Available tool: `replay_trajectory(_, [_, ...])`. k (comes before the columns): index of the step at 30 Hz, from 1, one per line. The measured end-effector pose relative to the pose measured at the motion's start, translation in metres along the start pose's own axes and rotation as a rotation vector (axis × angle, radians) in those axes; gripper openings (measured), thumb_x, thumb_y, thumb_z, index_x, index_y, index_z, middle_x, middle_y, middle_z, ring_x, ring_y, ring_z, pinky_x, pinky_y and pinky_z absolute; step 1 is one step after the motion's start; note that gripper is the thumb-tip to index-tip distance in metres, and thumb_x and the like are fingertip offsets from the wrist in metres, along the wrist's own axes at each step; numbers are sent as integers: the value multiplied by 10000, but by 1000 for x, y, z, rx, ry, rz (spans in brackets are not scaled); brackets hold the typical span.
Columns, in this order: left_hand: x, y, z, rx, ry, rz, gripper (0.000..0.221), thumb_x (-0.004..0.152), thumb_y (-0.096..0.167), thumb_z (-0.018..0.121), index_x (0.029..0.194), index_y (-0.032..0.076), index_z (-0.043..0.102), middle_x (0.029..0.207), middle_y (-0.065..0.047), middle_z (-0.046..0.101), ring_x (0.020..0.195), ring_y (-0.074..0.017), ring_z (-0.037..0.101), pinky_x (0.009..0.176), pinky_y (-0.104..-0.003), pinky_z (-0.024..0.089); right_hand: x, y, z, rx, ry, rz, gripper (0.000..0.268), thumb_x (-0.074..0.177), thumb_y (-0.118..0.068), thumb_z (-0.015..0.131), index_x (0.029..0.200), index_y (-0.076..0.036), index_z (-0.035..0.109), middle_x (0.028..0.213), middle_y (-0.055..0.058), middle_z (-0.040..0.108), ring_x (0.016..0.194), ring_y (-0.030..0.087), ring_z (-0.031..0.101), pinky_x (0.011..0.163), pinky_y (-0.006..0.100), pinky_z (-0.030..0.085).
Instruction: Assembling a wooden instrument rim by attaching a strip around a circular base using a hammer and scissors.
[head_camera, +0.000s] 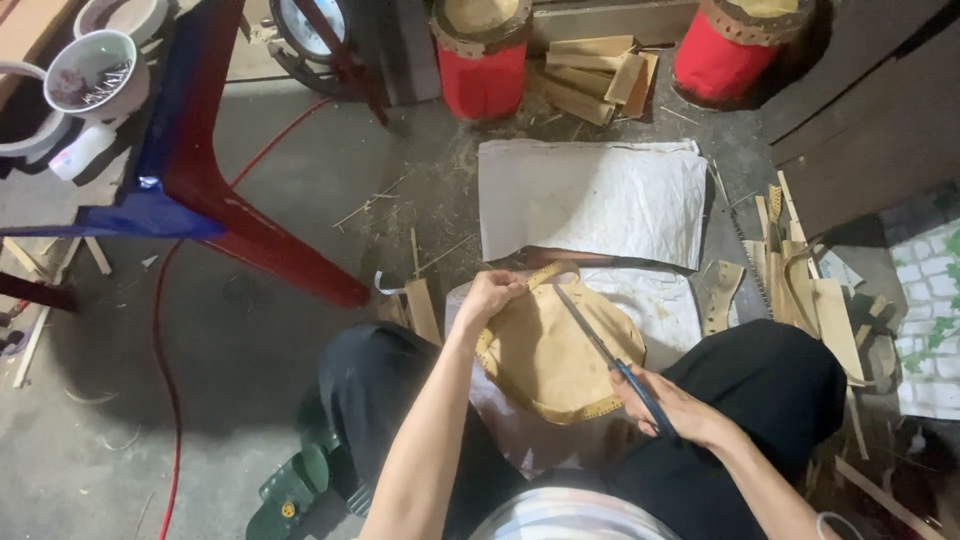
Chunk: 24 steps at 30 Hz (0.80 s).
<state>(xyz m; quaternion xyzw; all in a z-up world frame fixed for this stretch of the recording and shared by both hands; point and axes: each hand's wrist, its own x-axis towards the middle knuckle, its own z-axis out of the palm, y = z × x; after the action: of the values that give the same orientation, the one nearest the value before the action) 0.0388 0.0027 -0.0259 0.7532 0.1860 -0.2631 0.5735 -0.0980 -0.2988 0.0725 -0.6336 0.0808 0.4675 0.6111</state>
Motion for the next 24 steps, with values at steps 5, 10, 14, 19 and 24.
replay_trajectory(5, [-10,-1,-3,26,14,-7,190,878,262,756,1000,125,804,905,-66,773,858,-191,712,772,-350,537,14,-15,-1,-184,93,89,453,976,-499,603,983,-46,594,608,71,460,422,171,497,400,277,416])
replay_trajectory(10, [-7,-18,-5,-103,25,62,330,780,301,834,1032,90,802,919,-81,777,895,-175,705,853,-361,553,34,-11,-24,-302,82,82,572,939,-555,650,945,17,667,580,99,544,411,203,596,379,271,419])
replay_trajectory(14, [-9,-21,-4,-133,4,88,247,777,268,841,975,123,816,855,-49,760,817,-145,685,794,-314,545,29,-38,-30,-480,26,141,607,940,-595,619,1025,4,679,612,42,538,445,155,593,416,238,424])
replay_trajectory(19, [-17,-16,-8,-132,-14,118,233,762,234,838,965,121,815,866,-62,761,825,-151,675,798,-308,539,23,-81,-41,-649,28,150,674,872,-709,620,1029,-59,710,678,28,551,527,158,593,506,267,431])
replay_trajectory(24, [-12,-21,-3,-157,-5,133,243,774,209,840,1000,123,821,885,-65,764,824,-140,674,794,-285,540,23,-96,-70,-966,122,216,834,732,-870,628,1120,-138,719,869,124,643,878,296,690,746,345,489])
